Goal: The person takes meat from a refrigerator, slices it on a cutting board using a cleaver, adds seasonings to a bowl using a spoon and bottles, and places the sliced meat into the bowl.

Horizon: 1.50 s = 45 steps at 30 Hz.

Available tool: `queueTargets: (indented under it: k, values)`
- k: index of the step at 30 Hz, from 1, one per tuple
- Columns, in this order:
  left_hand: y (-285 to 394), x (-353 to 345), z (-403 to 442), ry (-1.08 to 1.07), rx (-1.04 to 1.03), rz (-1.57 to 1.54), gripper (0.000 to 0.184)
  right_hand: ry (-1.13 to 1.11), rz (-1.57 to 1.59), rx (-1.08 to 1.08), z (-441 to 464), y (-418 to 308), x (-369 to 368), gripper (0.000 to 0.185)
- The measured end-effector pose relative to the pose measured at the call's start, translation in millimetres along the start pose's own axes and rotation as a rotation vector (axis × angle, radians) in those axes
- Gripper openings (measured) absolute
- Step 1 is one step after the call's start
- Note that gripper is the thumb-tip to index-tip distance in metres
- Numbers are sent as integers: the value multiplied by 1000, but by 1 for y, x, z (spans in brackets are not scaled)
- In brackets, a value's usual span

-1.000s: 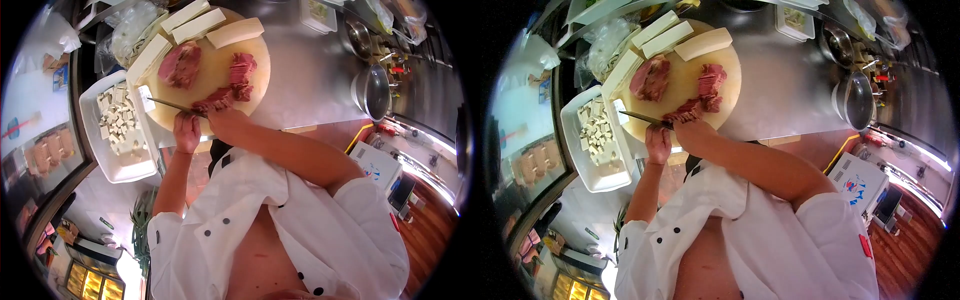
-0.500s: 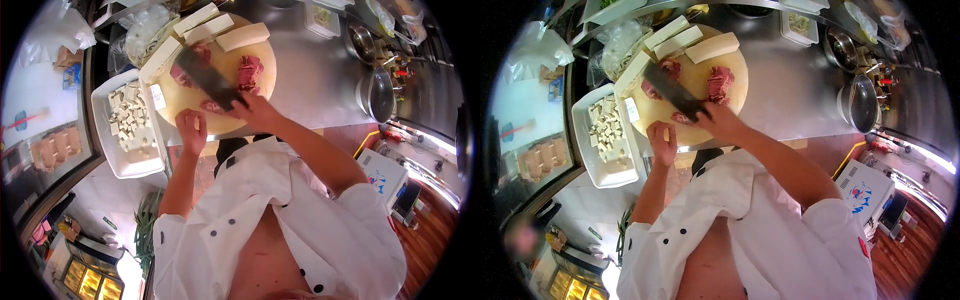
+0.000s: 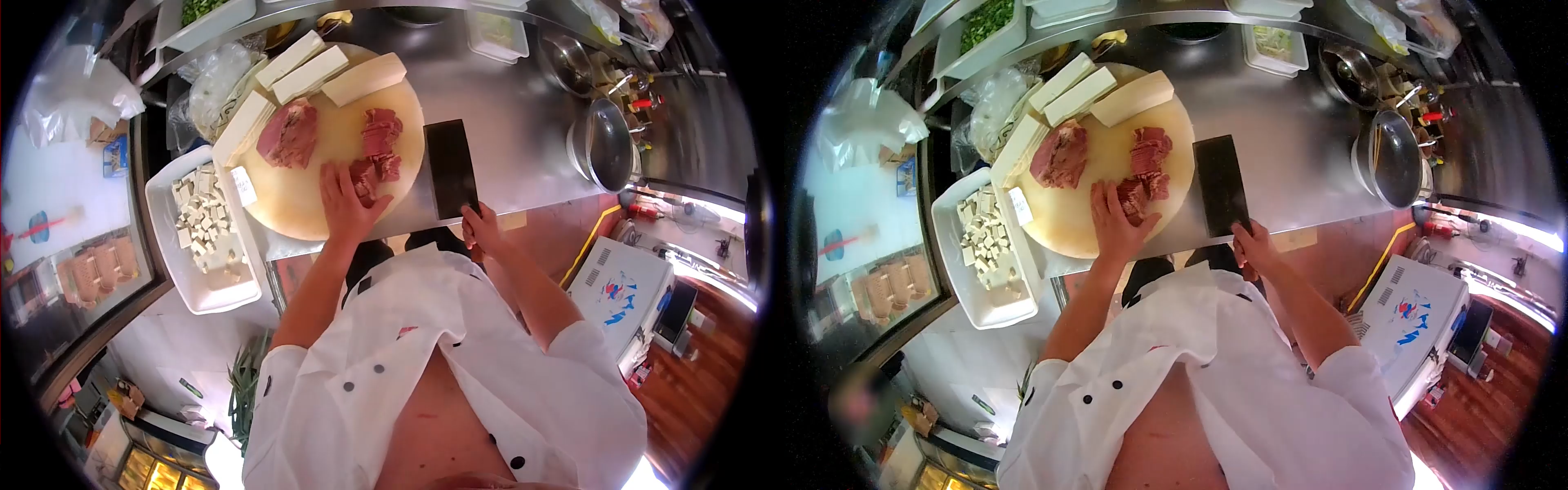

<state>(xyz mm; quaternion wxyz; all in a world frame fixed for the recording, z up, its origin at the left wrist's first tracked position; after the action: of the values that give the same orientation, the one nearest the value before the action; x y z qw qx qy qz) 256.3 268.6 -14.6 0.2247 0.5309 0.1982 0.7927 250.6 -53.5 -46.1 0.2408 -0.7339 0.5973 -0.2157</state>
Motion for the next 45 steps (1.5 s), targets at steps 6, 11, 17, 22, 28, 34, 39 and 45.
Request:
queueTargets:
  k: [6, 11, 17, 22, 28, 34, 39, 45]
  values:
    - [-16, -6, 23, -128, -39, 5, 106, -128, 135, -15, 24, -2, -26, 28]
    - [-26, -7, 41, -226, -27, 51, 110, -152, 165, 23, 45, -9, -42, 26]
    - [-18, 15, 33, -108, 71, -115, 110, -119, 194, -9, 50, -21, -48, 25]
    - [-32, 14, 12, -111, 32, -185, 112, -147, 105, 6, 52, -26, -95, 27]
    - [-8, -1, 36, -103, 147, -168, 109, -182, -78, 41, 30, -29, -151, 32]
    - [1, -3, 53, -68, 73, -125, 91, -269, -100, 50, 27, -15, -178, 34]
    - [-8, -6, 52, -63, 48, -149, 83, -240, -393, 133, 43, -5, -180, 40]
    - [1, 32, 54, -77, -122, -127, 54, -265, -1191, 215, 13, -53, -170, 55]
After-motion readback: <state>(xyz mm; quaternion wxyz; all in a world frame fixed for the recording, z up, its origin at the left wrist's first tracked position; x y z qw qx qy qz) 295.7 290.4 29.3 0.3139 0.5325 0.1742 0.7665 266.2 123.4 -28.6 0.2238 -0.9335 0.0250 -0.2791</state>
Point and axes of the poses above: each hand's wrist, its own z-axis towards the middle knuckle, its own x-axis out of the back of the hand, y = z × x, the point moved 7 cm from there along z, towards the middle knuckle, and after that the axes turned 8 degrees about -x, right-handed, at the moved point
